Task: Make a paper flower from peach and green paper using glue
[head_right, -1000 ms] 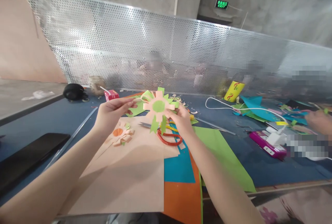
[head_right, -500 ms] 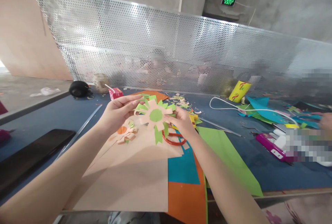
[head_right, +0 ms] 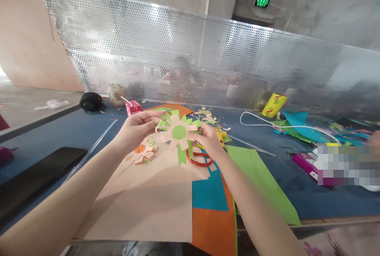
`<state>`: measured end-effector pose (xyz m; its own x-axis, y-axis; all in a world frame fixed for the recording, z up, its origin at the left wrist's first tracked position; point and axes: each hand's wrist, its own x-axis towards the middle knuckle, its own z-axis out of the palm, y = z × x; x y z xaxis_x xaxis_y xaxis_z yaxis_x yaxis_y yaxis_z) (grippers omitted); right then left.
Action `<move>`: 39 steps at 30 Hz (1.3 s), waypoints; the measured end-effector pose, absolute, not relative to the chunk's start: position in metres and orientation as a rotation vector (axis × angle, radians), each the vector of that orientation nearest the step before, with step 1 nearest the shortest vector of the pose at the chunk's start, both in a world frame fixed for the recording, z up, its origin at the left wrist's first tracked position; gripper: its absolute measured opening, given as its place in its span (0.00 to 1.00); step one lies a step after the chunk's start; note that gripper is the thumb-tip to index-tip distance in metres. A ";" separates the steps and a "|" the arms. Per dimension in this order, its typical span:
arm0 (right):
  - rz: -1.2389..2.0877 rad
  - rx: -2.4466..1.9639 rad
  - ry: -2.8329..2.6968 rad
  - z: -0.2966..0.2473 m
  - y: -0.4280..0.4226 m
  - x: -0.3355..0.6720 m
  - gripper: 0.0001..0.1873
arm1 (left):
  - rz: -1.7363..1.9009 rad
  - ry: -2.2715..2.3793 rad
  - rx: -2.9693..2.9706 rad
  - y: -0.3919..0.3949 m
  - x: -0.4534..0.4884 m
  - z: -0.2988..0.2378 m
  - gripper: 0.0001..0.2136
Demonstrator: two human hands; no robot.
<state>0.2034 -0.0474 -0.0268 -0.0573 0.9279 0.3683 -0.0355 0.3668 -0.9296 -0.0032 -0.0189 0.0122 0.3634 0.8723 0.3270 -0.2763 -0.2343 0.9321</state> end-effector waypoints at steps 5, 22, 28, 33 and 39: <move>0.974 -0.893 -1.376 -0.026 -0.047 0.203 0.10 | 1.260 0.607 1.367 -0.019 -0.003 0.014 0.12; 1.034 -1.218 -1.266 -0.030 -0.049 0.202 0.09 | 1.421 0.888 1.485 0.005 -0.007 -0.003 0.11; 0.933 -1.251 -1.270 -0.033 -0.040 0.210 0.08 | 1.298 0.485 1.327 -0.010 -0.005 0.009 0.08; 0.895 -1.269 -1.242 -0.038 -0.029 0.217 0.07 | 0.517 0.276 1.648 -0.058 0.015 0.014 0.08; 0.921 -1.239 -1.248 -0.040 -0.027 0.216 0.09 | -0.055 -0.145 2.191 -0.138 0.066 -0.020 0.13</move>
